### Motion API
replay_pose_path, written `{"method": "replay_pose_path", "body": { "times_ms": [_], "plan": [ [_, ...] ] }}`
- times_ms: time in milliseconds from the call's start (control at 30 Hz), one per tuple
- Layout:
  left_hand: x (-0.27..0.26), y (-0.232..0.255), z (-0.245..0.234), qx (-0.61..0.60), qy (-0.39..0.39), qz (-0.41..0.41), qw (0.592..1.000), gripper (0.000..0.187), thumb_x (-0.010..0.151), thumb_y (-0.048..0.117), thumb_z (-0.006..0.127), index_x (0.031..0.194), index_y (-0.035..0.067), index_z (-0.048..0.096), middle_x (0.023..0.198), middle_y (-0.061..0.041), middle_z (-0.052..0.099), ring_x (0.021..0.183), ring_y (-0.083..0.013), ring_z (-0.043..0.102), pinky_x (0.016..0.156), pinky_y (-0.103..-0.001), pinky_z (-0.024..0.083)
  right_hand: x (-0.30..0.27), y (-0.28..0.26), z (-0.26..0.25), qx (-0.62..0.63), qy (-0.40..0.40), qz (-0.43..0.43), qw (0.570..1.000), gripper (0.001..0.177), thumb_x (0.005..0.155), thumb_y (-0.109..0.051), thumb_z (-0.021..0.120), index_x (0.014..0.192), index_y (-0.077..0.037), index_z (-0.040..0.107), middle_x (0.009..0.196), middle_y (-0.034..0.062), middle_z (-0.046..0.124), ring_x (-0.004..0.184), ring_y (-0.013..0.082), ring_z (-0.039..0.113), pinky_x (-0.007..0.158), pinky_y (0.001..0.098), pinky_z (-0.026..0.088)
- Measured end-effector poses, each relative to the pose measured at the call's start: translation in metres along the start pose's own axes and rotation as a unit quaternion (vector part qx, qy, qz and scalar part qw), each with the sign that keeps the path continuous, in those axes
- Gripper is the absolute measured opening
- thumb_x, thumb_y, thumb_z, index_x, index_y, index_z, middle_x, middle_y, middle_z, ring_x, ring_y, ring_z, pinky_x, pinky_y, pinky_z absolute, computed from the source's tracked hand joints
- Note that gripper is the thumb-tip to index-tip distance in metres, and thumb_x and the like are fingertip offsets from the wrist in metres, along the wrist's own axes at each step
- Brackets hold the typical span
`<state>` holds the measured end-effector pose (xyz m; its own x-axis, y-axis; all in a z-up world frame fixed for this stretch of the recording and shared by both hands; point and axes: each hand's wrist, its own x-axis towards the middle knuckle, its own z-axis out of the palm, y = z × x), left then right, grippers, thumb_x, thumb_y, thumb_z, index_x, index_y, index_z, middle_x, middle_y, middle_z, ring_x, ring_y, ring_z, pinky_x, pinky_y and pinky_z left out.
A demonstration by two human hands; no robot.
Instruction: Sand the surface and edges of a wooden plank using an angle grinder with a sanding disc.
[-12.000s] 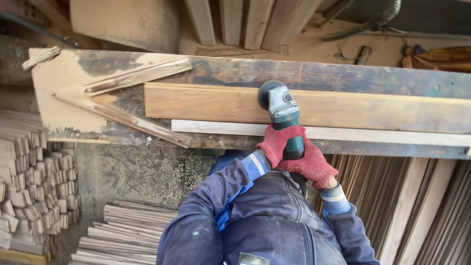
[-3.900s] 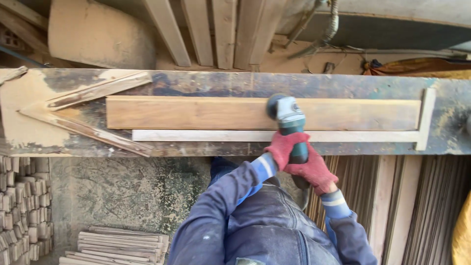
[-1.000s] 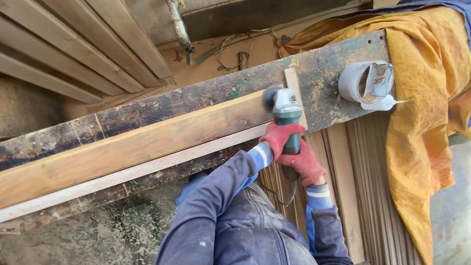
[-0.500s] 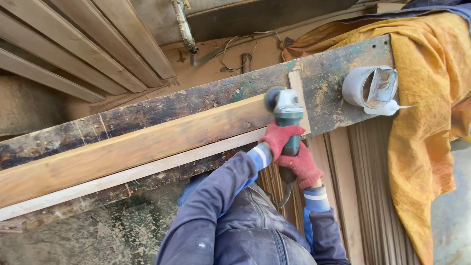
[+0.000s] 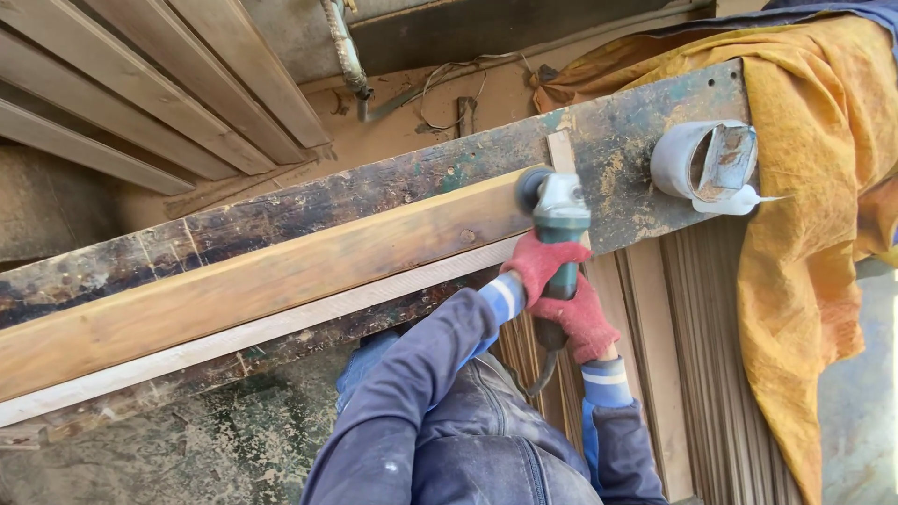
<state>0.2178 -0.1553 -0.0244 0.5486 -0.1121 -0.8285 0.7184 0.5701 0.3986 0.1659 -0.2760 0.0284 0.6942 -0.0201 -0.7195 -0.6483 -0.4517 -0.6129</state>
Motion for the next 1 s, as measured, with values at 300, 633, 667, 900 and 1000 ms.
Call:
{"method": "replay_pose_path", "body": {
  "times_ms": [300,633,667,900,1000],
  "plan": [
    [-0.053,-0.024,-0.025,-0.084,0.113,0.066,0.988,0.045,0.057,0.008,0.09,0.097,0.007,0.07,0.075,-0.013,0.071,0.072,-0.0268,0.075,0.077,-0.042,0.059,-0.018,-0.019,0.014,-0.056,-0.081,0.005,0.995,0.073,0.04,-0.012,0.105,0.104,-0.012,0.07,0.082,0.0094,0.071,0.079,0.0235,0.067,0.072,0.0398,0.055],
    [-0.022,-0.002,0.004,0.04,0.051,0.075,0.995,0.05,0.055,0.016,0.088,0.102,0.011,0.072,0.083,-0.007,0.072,0.083,-0.0235,0.073,0.082,-0.04,0.059,0.01,0.0,0.008,-0.069,0.016,0.01,0.997,0.076,0.046,-0.029,0.104,0.11,-0.013,0.067,0.089,0.0134,0.07,0.088,0.028,0.068,0.078,0.045,0.056],
    [-0.033,0.0,0.002,0.027,0.055,0.067,0.996,0.049,0.057,0.016,0.087,0.102,0.009,0.071,0.085,-0.008,0.072,0.086,-0.0243,0.072,0.084,-0.042,0.057,0.004,0.0,0.007,-0.078,0.005,0.017,0.997,0.077,0.045,-0.027,0.104,0.111,-0.011,0.068,0.091,0.0146,0.07,0.09,0.0291,0.068,0.081,0.0466,0.056],
    [-0.081,-0.022,-0.033,-0.047,0.168,0.02,0.984,0.056,0.051,0.015,0.091,0.103,0.009,0.072,0.087,-0.01,0.073,0.088,-0.0236,0.073,0.087,-0.04,0.056,-0.046,-0.039,0.03,-0.057,-0.097,0.024,0.993,0.074,0.039,-0.011,0.103,0.104,-0.011,0.069,0.081,0.0095,0.069,0.079,0.0236,0.067,0.069,0.0388,0.056],
    [-0.089,-0.023,-0.035,-0.043,0.172,0.017,0.984,0.056,0.049,0.014,0.092,0.101,0.01,0.073,0.086,-0.01,0.073,0.088,-0.0225,0.073,0.088,-0.039,0.055,-0.049,-0.029,0.032,-0.027,-0.088,0.022,0.995,0.075,0.038,-0.01,0.104,0.104,-0.014,0.07,0.079,0.0083,0.069,0.075,0.022,0.066,0.066,0.0359,0.055]
  ]
}}
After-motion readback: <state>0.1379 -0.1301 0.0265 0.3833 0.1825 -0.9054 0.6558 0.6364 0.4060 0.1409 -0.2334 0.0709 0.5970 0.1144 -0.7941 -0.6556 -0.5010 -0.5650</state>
